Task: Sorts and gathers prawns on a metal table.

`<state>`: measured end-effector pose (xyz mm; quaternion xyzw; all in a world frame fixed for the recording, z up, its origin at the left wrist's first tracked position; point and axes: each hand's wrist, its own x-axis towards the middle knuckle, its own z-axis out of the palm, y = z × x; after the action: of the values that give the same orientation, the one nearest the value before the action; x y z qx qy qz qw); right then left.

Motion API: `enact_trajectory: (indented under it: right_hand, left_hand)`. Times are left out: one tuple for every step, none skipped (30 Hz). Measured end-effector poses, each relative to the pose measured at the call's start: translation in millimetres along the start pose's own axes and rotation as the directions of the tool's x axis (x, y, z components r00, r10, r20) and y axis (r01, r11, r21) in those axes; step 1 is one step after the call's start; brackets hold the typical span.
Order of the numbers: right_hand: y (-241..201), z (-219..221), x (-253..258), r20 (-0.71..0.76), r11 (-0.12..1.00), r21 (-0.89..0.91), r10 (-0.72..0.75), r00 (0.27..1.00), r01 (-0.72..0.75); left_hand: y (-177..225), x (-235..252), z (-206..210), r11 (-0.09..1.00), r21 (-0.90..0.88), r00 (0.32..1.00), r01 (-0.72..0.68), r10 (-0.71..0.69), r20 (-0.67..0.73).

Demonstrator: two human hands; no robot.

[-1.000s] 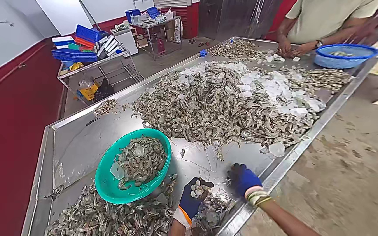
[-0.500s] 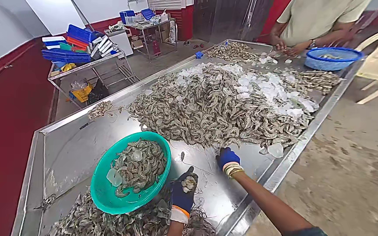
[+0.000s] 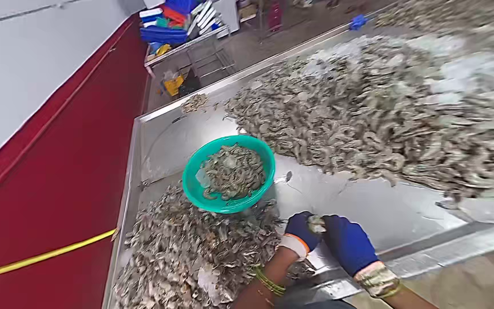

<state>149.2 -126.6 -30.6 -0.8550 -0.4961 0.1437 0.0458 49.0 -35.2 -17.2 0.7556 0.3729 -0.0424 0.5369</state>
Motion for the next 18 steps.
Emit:
enact_trajectory:
  right_hand:
    - [4,-4,4,0.008,0.999,-0.051,0.012,1.0,-0.011]
    - [14,-7,11,0.002,0.998,-0.063,0.029,1.0,-0.028]
    - [27,-11,19,0.004,0.996,-0.036,0.086,0.996,-0.085]
    - [40,-15,28,0.022,0.987,0.012,0.162,0.987,-0.163]
    - [53,-14,34,0.043,0.972,0.06,0.224,0.974,-0.226]
    - [60,-9,35,0.075,0.958,0.099,0.263,0.962,-0.269]
    - [61,-2,31,0.127,0.947,0.137,0.274,0.953,-0.29]
    - [55,6,24,0.196,0.946,0.16,0.25,0.948,-0.282]
    - [47,16,16,0.256,0.962,0.181,0.156,0.954,-0.205]
    - [39,18,10,0.309,0.965,0.243,0.014,0.951,-0.094]
    - [34,13,9,0.349,0.938,0.346,-0.112,0.93,-0.017]
    - [36,6,17,0.322,0.9,0.434,-0.183,0.929,0.027]
    - [44,-5,34,0.268,0.885,0.464,-0.184,0.946,0.041]
    - [56,-19,59,0.213,0.909,0.417,-0.121,0.97,0.022]
    - [72,-33,91,0.141,0.941,0.337,-0.046,0.989,-0.004]
    - [91,-42,127,0.055,0.963,0.267,0.025,0.998,-0.038]
    - [108,-48,159,-0.014,0.972,0.216,0.094,0.995,-0.089]
    - [123,-48,187,-0.048,0.971,0.184,0.167,0.985,-0.155]
  left_hand:
    - [0,0,-1,1.0,0.005,0.999,0.004,-0.004,0.035]
    - [-2,-1,-2,1.0,-0.026,0.998,-0.01,0.011,0.059]
    - [-4,-3,-4,0.996,-0.082,0.998,-0.03,0.034,0.059]
    - [-8,-6,-5,0.984,-0.165,0.997,-0.063,0.069,0.028]
    - [-11,-7,-5,0.963,-0.25,0.995,-0.101,0.102,-0.009]
    - [-13,-8,-7,0.941,-0.313,0.992,-0.13,0.125,-0.036]
    - [-14,-8,-9,0.922,-0.347,0.985,-0.173,0.159,-0.069]
    - [-15,-6,-9,0.902,-0.364,0.972,-0.233,0.205,-0.115]
    - [-16,-4,-8,0.883,-0.371,0.956,-0.287,0.241,-0.166]
    - [-18,-1,-7,0.872,-0.371,0.943,-0.321,0.257,-0.212]
    - [-18,2,-8,0.871,-0.359,0.934,-0.336,0.258,-0.249]
    - [-18,3,-8,0.868,-0.35,0.923,-0.353,0.263,-0.28]
    - [-19,4,-9,0.85,-0.35,0.906,-0.393,0.292,-0.307]
    - [-19,4,-9,0.825,-0.358,0.886,-0.438,0.328,-0.329]
    - [-16,2,-9,0.801,-0.379,0.876,-0.464,0.35,-0.332]
    - [-13,-1,-10,0.788,-0.404,0.878,-0.465,0.352,-0.323]
    - [-10,-2,-10,0.781,-0.424,0.883,-0.459,0.35,-0.312]
    - [-10,-3,-10,0.776,-0.429,0.882,-0.463,0.355,-0.309]
